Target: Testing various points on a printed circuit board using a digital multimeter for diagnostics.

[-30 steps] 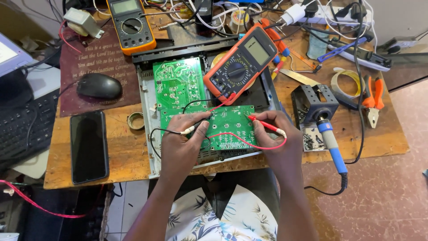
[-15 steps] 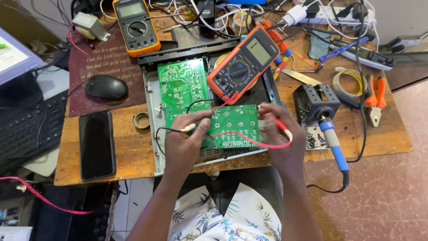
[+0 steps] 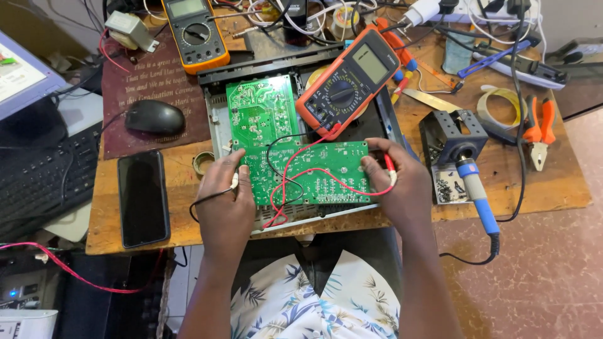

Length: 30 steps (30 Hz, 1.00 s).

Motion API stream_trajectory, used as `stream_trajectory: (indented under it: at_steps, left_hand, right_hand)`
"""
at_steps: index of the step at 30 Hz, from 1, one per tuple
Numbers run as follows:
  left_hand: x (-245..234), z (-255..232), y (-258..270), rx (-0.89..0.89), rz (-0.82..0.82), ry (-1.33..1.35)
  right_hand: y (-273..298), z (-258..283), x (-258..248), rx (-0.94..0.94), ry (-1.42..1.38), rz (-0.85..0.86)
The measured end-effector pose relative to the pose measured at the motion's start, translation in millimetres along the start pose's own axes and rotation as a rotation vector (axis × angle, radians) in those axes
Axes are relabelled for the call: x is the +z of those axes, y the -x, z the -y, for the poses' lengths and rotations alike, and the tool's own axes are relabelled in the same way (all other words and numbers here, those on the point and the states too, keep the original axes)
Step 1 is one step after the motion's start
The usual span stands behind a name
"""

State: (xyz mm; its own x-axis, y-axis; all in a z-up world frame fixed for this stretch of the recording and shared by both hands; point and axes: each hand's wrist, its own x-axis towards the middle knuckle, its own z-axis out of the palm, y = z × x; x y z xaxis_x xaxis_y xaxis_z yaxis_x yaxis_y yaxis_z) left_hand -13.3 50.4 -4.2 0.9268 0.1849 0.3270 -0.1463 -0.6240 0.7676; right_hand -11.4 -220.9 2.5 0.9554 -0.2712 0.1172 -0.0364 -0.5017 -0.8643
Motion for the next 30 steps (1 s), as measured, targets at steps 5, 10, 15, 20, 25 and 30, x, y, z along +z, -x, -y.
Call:
stream_trajectory:
  at_steps: [5,10,15,20,25,30]
  left_hand:
    - [1.7,-5.4,0.8,-0.335,-0.004,0.505]
    - [0.3,-28.3,10.0,-0.300,-0.024,0.626]
    - [7.6,-3.4,14.9,-0.329,0.037,0.615]
    - [1.3,-11.7,18.9,-0.242,0.030,0.560]
    - [-33.6,-33.5,10.3,-0.150,0.101,0.690]
    - [-62.7,-26.7,-13.0,0.008,0.516,0.725]
  right_hand:
    - [-11.3,-4.2,-8.1,-0.013,-0.239,-0.057]
    - [-4.1,20.9,-11.8,-0.081,-0.443,-0.123]
    - [5.7,24.8,7.6,-0.255,-0.230,-0.058]
    - [44.7,65.1,25.0,-0.423,-0.170,0.161]
    - [87.7,88.1,31.5,-0.453,-0.666,0.851]
    - [95.5,103.5,21.2,0.006,-0.807,1.324]
